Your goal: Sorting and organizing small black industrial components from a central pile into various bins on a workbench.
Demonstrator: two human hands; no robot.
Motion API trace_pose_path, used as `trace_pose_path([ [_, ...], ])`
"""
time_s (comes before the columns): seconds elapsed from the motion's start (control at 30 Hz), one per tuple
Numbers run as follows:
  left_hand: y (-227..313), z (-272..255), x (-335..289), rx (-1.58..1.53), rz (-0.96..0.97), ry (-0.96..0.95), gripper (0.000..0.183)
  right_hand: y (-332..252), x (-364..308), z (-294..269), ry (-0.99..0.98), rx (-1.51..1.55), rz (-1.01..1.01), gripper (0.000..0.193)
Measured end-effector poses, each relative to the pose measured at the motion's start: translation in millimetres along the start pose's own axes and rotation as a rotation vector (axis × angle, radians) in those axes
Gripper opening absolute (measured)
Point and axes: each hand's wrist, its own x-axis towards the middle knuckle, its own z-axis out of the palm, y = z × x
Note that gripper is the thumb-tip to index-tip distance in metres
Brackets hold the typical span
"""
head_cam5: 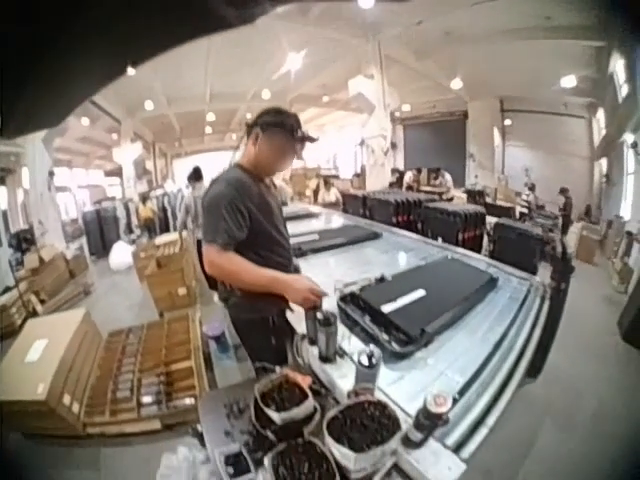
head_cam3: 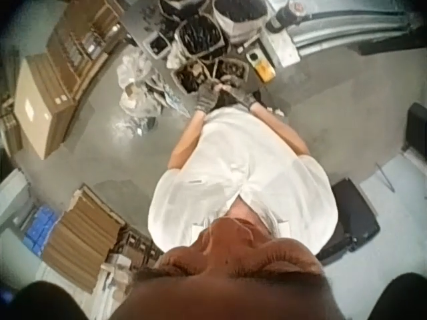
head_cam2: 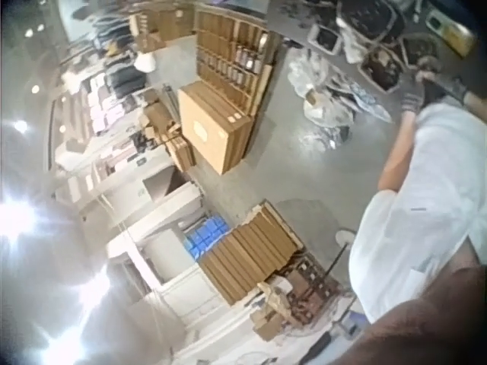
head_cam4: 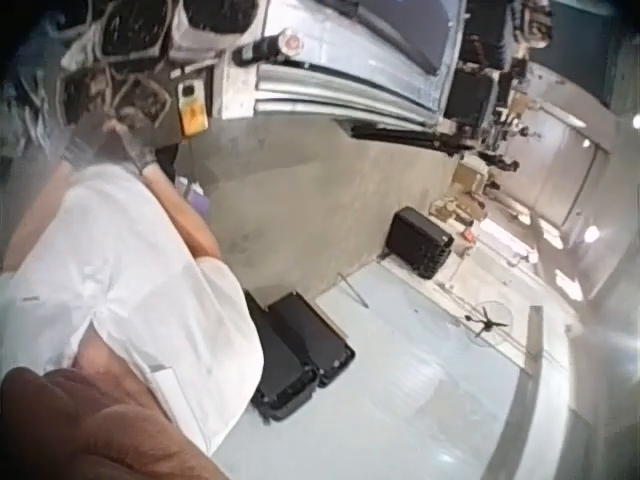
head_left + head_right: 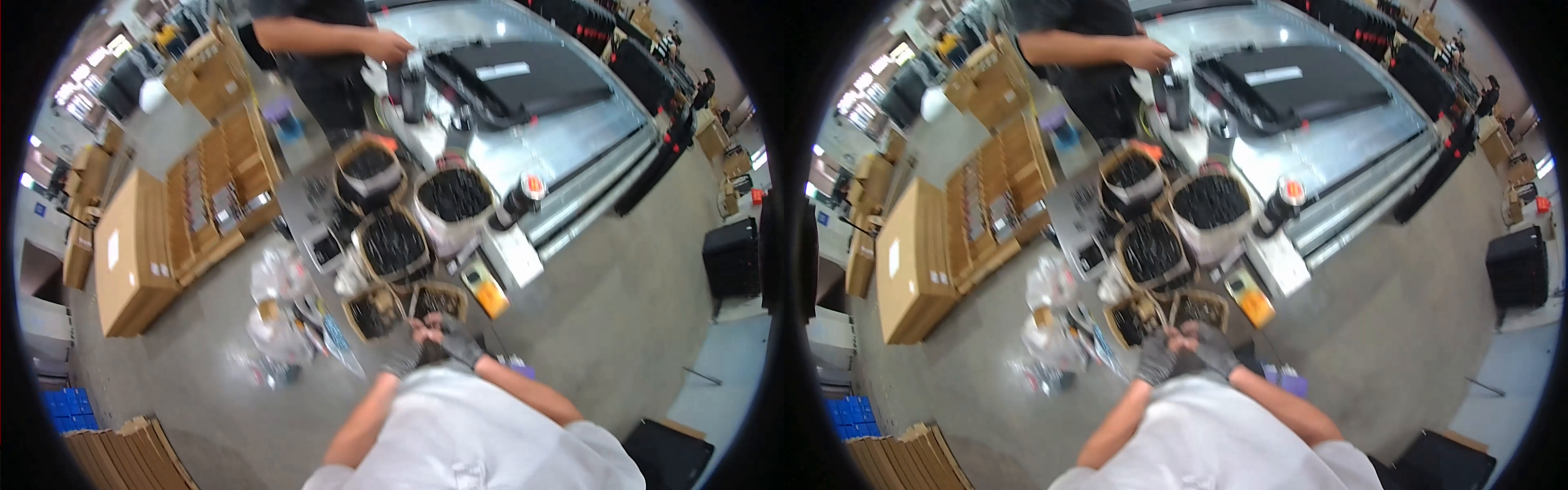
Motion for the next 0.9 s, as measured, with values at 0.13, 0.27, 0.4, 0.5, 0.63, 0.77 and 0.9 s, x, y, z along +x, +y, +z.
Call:
trace_pose_path([
  [0.13, 12, -3, -7, -0.432, -0.517, -0.21, 0.02, 3, -13, -4, -0.006, -0.046, 0.04, 0.029],
  [0.27, 5, 7, -21, -0.672, -0.587, -0.113, 0.022, 9, -22, -1, 0.069, -0.059, 0.097, 0.023],
  [0.4, 5, 5, -25, -0.584, -0.524, -0.069, 0.021, -2, -22, -3, 0.04, 0.036, 0.157, 0.024],
  [0.5, 1, 2, -25, -0.725, -0.629, -0.01, 0.02, -6, -14, -3, -0.003, 0.117, 0.184, 0.023],
  [0.63, 2, -13, -22, -0.839, -0.703, 0.09, 0.021, 1, 8, -6, -0.036, 0.028, 0.113, 0.022],
  [0.77, -13, -30, -28, -0.808, -0.801, 0.237, 0.021, 32, 44, -19, 0.056, -0.523, -0.123, 0.033],
  [0.9, -27, -36, -42, -0.788, -0.792, 0.262, 0.021, 46, 70, -2, 0.015, -0.855, -0.157, 0.047],
])
